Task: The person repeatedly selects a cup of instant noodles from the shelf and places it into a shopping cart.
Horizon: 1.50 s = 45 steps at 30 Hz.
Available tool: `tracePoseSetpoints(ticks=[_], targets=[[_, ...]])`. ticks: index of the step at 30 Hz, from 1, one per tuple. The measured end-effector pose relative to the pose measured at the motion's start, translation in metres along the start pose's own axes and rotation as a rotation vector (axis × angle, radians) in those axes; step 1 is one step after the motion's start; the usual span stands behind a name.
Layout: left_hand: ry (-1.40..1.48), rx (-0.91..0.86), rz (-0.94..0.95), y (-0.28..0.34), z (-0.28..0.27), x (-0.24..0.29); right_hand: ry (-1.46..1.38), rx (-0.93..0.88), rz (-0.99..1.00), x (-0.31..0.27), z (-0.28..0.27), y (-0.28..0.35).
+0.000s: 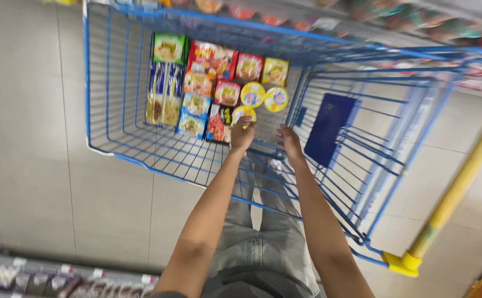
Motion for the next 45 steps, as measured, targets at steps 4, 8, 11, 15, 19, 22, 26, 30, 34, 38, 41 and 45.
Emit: tracePoseSetpoints(ticks=[4, 8, 11, 15, 19, 22, 26, 30, 34, 38, 41, 45], targets=[[0.074, -0.176, 0.079, 0.035, -0.008, 0.095, -0.061, 0.084, -0.165, -0.079, -0.011, 0.045], [0.371, -0.396, 0.382, 0.089, -0.011, 0.197, -0.123, 0.163, -0.377, -0.186, -0.013, 0.141], [0.379, -0.552, 0.566, 0.112, 0.011, 0.26, -0.106, 0.15, -0.535, -0.257, -0.025, 0.22], [0.222, -0.738, 0.687, 0.197, 0.028, 0.358, -0.16, 0.2, -0.7, -0.3, -0.077, 0.305], [0.203, -0.866, 0.83, 0.28, 0.063, 0.435, -0.237, 0.23, -0.841, -0.322, -0.151, 0.382], [0.2, -0.983, 0.95, 0.348, 0.091, 0.473, -0.202, 0.249, -0.946, -0.329, -0.203, 0.445], [0.213, -1.086, 1.09, 0.429, 0.14, 0.503, -0.138, 0.266, -1.071, -0.33, -0.27, 0.529], [0.232, -1.152, 1.165, 0.494, 0.203, 0.518, -0.1, 0.308, -1.158, -0.308, -0.356, 0.582], [0.186, -1.196, 1.207, 0.566, 0.243, 0.527, -0.09, 0.368, -1.188, -0.289, -0.424, 0.647], [0.164, -1.222, 1.214, 0.618, 0.285, 0.529, -0.099, 0.462, -1.193, -0.265, -0.48, 0.705], [0.125, -1.249, 1.233, 0.647, 0.32, 0.531, -0.096, 0.525, -1.202, -0.249, -0.51, 0.744], [0.066, -1.263, 1.213, 0.678, 0.36, 0.534, -0.125, 0.6, -1.201, -0.23, -0.541, 0.783]])
Point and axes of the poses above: each hand's wrist, its own y-axis away from the middle knuckle, its own z-axis out of the palm, x = y × z, the point moved 5 cm from there along -y, towards the middle knuckle, and after that the axes turned 8 degrees about -y, right-handed, at the moved point
